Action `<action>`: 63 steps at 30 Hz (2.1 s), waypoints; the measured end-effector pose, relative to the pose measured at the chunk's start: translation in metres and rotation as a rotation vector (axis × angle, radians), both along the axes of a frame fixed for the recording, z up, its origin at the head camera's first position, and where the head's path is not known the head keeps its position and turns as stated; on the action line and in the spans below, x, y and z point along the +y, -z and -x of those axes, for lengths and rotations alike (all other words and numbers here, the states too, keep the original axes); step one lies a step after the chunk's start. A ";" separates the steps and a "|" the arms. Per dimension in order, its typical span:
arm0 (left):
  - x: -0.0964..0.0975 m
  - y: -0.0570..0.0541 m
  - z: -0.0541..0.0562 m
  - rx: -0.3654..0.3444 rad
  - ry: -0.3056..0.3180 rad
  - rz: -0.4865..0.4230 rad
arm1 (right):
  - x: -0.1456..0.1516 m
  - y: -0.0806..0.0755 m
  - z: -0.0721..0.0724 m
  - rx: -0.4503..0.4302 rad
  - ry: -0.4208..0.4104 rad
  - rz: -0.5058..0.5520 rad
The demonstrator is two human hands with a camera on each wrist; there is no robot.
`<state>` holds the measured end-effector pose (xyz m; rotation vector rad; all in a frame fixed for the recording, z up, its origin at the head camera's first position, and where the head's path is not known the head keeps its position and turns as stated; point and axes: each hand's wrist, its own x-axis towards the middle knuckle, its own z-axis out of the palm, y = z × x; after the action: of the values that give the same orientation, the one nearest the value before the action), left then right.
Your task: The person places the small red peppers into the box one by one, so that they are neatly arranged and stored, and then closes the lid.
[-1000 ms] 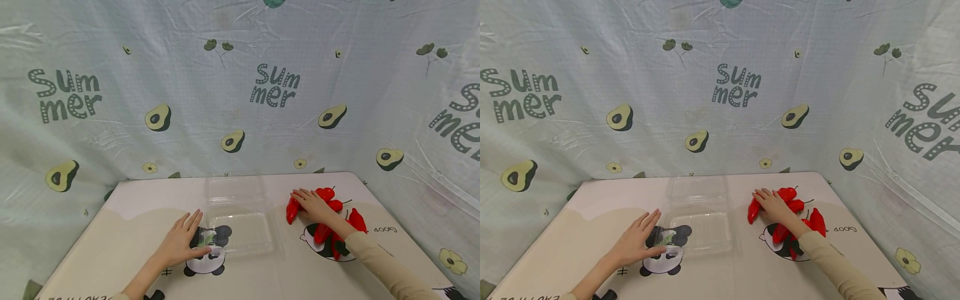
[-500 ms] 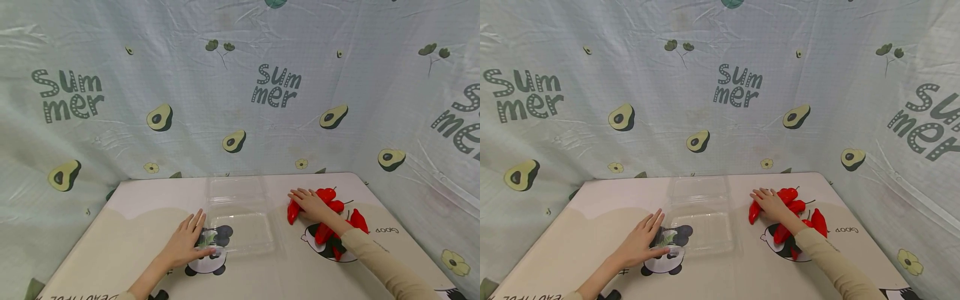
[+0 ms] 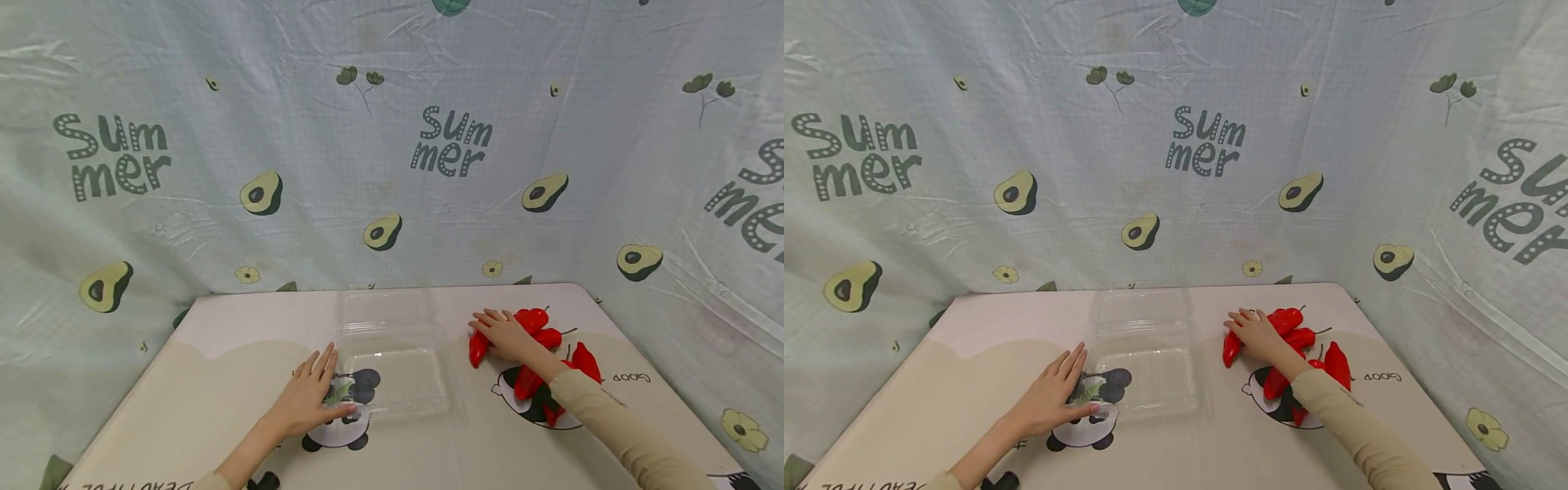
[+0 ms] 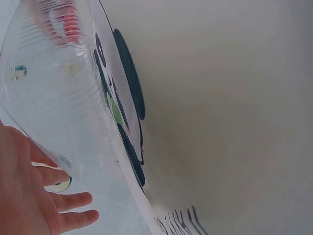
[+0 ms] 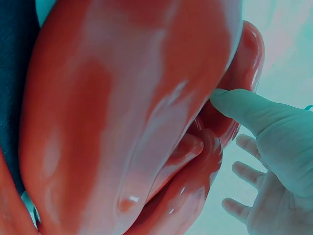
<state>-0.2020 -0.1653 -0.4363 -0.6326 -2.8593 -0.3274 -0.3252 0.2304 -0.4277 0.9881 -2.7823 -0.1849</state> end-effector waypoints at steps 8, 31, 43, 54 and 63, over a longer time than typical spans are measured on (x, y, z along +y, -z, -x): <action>0.001 0.001 0.000 -0.018 -0.014 -0.003 | -0.002 0.005 0.002 0.015 -0.001 -0.011; 0.000 0.002 0.000 -0.018 -0.009 0.029 | -0.005 0.002 0.003 0.037 -0.011 -0.078; -0.001 0.000 0.000 -0.014 -0.003 0.040 | -0.003 -0.001 0.000 0.055 -0.030 -0.113; -0.001 0.000 0.001 -0.044 -0.008 0.034 | 0.002 -0.003 -0.004 0.085 -0.057 -0.089; -0.002 -0.001 0.000 -0.085 -0.014 0.034 | 0.000 -0.005 -0.008 0.111 -0.057 -0.052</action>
<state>-0.2024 -0.1672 -0.4352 -0.6192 -2.9552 -0.3110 -0.3177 0.2305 -0.4225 1.0344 -2.6587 -0.2960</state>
